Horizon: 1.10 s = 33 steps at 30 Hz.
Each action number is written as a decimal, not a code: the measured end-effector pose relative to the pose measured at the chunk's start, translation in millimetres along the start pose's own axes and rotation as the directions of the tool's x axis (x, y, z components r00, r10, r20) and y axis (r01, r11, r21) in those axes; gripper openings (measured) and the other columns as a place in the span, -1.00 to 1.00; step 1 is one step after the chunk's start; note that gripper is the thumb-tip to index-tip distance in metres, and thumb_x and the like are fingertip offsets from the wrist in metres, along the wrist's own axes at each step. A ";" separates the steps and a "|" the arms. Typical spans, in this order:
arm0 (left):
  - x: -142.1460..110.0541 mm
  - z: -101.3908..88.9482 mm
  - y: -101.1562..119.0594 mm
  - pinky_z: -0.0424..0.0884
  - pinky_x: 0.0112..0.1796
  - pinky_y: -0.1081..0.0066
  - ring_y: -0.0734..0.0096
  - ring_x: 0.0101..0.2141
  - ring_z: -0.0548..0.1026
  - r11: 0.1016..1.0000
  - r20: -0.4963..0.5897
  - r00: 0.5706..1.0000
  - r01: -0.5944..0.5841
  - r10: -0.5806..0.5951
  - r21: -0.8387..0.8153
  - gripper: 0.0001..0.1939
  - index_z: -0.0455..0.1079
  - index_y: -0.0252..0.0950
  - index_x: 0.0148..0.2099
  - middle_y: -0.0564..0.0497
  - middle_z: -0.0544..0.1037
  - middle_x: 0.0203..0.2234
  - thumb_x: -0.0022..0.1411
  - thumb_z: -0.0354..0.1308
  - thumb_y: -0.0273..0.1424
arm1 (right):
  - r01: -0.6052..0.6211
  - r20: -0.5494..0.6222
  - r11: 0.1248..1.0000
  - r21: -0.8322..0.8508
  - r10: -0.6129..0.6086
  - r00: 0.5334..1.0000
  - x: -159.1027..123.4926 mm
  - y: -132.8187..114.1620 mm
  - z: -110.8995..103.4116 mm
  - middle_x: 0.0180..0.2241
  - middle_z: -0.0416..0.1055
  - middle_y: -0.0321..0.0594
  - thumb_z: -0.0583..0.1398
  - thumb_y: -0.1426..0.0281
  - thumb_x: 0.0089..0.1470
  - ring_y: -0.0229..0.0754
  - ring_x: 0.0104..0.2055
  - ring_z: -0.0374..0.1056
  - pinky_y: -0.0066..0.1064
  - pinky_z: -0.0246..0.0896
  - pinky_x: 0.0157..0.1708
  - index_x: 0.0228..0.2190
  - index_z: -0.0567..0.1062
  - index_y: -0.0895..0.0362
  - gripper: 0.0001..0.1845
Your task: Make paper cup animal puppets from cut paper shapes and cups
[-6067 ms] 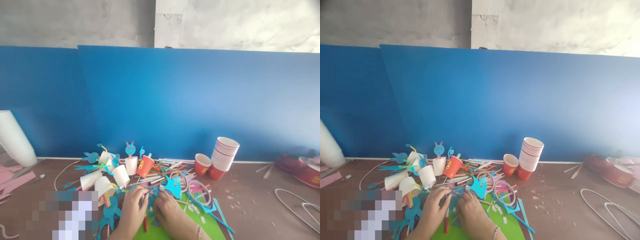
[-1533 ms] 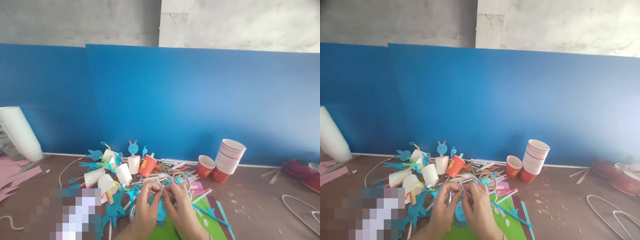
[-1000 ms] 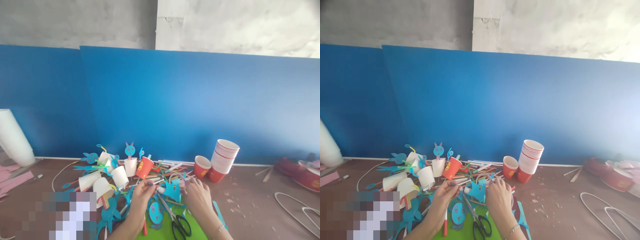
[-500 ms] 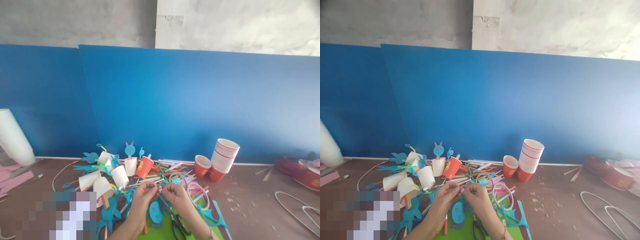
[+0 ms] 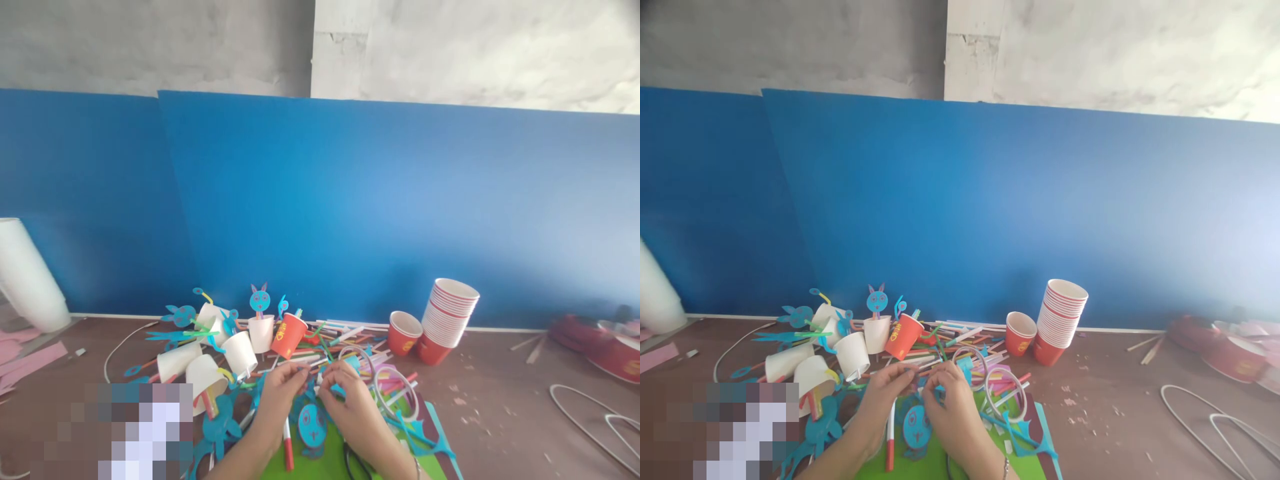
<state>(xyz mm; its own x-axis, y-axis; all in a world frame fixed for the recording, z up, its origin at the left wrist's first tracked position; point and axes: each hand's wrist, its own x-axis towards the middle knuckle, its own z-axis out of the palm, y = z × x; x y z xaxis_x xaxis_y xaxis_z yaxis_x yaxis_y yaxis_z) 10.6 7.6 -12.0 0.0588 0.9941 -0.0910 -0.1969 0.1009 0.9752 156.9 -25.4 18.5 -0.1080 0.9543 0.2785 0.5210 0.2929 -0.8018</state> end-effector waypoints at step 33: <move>-5.5 1.4 -0.5 0.30 -0.39 0.43 0.37 -0.46 0.42 0.993 0.160 0.987 -0.042 0.025 0.108 -0.69 0.47 -0.33 -0.25 0.07 0.47 -0.55 -0.15 0.28 -0.46 | -0.141 0.023 0.989 -0.047 0.143 0.990 1.0 17.7 7.7 -0.47 0.37 -0.23 0.08 0.48 -0.06 -0.13 -0.36 0.33 -0.39 0.17 -0.32 -0.60 0.33 0.11 -0.86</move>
<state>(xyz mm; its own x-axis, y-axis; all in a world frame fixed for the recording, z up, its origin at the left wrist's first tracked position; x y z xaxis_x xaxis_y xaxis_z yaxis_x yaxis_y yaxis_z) 11.7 2.1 -11.6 0.2101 0.9771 -0.0335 -0.0921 0.0538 0.9943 159.5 -18.8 0.5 -0.0520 0.9874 0.1492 0.5705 0.1519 -0.8071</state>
